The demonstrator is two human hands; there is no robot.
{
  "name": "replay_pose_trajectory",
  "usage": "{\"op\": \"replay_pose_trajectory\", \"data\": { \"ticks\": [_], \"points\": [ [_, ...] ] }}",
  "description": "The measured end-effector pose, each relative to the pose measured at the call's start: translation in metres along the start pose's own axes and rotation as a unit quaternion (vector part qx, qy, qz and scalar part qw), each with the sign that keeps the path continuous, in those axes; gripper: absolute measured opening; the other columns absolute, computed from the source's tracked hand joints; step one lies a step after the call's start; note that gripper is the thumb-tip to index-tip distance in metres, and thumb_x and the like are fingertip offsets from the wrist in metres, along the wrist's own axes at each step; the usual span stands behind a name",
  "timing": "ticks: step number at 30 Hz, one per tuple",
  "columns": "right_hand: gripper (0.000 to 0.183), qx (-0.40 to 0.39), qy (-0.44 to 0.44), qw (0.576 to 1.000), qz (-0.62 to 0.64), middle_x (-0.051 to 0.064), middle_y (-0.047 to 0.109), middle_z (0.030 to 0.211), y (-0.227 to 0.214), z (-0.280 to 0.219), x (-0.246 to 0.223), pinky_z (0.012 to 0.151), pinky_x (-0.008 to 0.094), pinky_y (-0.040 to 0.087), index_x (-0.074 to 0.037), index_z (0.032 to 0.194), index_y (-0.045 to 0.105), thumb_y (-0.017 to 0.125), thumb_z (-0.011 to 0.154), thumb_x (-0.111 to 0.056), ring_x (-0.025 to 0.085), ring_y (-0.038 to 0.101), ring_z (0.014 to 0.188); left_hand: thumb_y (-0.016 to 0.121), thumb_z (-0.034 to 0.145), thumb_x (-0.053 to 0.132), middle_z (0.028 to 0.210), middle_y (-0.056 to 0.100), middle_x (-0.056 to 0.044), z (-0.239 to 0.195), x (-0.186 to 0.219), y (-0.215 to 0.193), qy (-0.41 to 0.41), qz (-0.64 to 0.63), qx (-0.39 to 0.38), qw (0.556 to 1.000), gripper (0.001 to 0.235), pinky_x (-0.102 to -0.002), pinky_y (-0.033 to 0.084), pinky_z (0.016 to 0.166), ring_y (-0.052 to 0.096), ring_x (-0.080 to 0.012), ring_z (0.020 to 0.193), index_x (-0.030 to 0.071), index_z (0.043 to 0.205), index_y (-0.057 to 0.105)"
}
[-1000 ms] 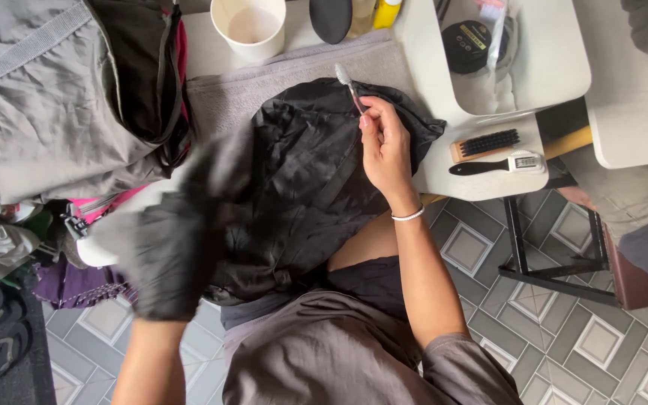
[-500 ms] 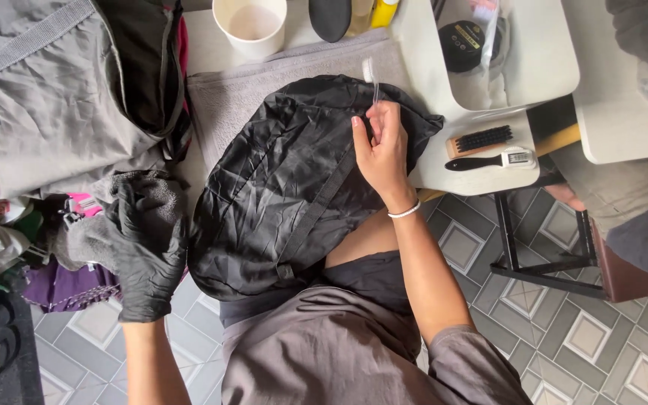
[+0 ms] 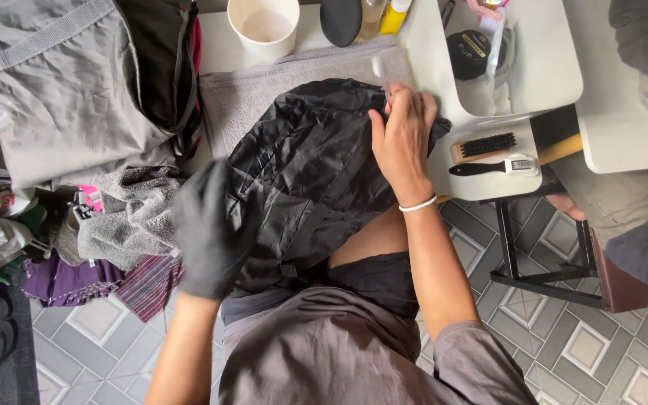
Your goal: Applying a white cleaning or dyeing substance to a black bag using a small brush and wiping it with a gloved hand.
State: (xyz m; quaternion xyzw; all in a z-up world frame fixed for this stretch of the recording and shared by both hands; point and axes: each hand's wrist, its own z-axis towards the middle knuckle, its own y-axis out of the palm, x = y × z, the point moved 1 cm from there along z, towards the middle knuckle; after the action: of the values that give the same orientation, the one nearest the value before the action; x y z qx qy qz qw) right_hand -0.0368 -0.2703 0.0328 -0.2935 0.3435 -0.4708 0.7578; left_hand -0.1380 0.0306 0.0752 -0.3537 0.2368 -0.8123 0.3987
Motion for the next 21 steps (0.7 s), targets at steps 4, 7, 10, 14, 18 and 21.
{"op": "replay_pose_trajectory", "data": {
  "ticks": [4, 7, 10, 14, 18, 21],
  "points": [
    [0.025, 0.02, -0.005, 0.999, 0.028, 0.008, 0.051, 0.071, 0.006, -0.002, 0.01, 0.099, 0.043, 0.044, -0.007, 0.09, 0.044, 0.057, 0.11, -0.015, 0.032, 0.062, 0.072, 0.083, 0.083, 0.009, 0.125, 0.06, -0.025, 0.075, 0.012, 0.062, 0.038, -0.042, -0.066, 0.996, 0.075, -0.06, 0.05, 0.091, 0.063, -0.0472, 0.116, 0.012, 0.15, 0.048],
    [0.02, 0.04, 0.008, 0.997, 0.06, 0.013, 0.062, 0.074, -0.004, 0.0, 0.013, 0.085, 0.045, 0.05, -0.004, 0.096, 0.052, 0.05, 0.112, -0.016, 0.039, 0.067, 0.073, 0.089, 0.081, 0.017, 0.151, 0.044, -0.026, 0.108, 0.004, 0.118, 0.02, -0.016, -0.213, 0.977, 0.091, -0.068, 0.044, 0.105, 0.051, -0.0537, 0.134, 0.022, 0.157, 0.04],
    [0.022, 0.022, 0.078, 0.989, 0.123, 0.024, 0.055, 0.07, -0.029, 0.011, 0.005, 0.063, 0.051, 0.049, -0.004, 0.099, 0.045, 0.044, 0.114, -0.02, 0.05, 0.061, 0.067, 0.073, 0.094, 0.031, 0.1, 0.075, -0.006, 0.113, -0.006, 0.153, 0.012, -0.082, -0.207, 0.975, 0.021, -0.055, 0.057, 0.08, 0.073, -0.0348, 0.097, 0.023, 0.114, 0.073],
    [0.022, -0.034, 0.058, 0.994, 0.091, 0.021, 0.063, 0.069, -0.029, 0.021, 0.004, 0.056, 0.049, 0.05, -0.008, 0.101, 0.043, 0.044, 0.114, -0.026, 0.046, 0.066, 0.063, 0.061, 0.1, 0.055, 0.097, 0.075, 0.004, 0.117, -0.025, 0.169, -0.13, -0.17, -0.282, 0.935, 0.024, -0.044, 0.056, 0.087, 0.072, -0.0268, 0.102, 0.038, 0.112, 0.073],
    [0.025, -0.064, 0.032, 0.996, 0.059, 0.014, 0.06, 0.062, -0.015, 0.024, -0.002, 0.058, 0.042, 0.053, -0.008, 0.096, 0.043, 0.046, 0.113, -0.025, 0.037, 0.067, 0.057, 0.076, 0.089, 0.057, 0.084, 0.075, 0.006, 0.106, -0.067, 0.206, -0.261, -0.213, -0.257, 0.906, 0.026, -0.035, 0.056, 0.083, 0.074, -0.0213, 0.094, 0.034, 0.098, 0.078],
    [0.027, -0.028, 0.003, 1.0, 0.006, 0.009, 0.051, 0.072, 0.009, 0.013, 0.014, 0.064, 0.04, 0.051, -0.011, 0.09, 0.043, 0.058, 0.107, -0.026, 0.034, 0.063, 0.068, 0.079, 0.089, 0.037, 0.069, 0.072, 0.001, 0.089, -0.088, 0.241, -0.326, -0.345, -0.206, 0.856, 0.015, -0.024, 0.054, 0.068, 0.073, -0.013, 0.072, 0.024, 0.083, 0.081]
  ]
}}
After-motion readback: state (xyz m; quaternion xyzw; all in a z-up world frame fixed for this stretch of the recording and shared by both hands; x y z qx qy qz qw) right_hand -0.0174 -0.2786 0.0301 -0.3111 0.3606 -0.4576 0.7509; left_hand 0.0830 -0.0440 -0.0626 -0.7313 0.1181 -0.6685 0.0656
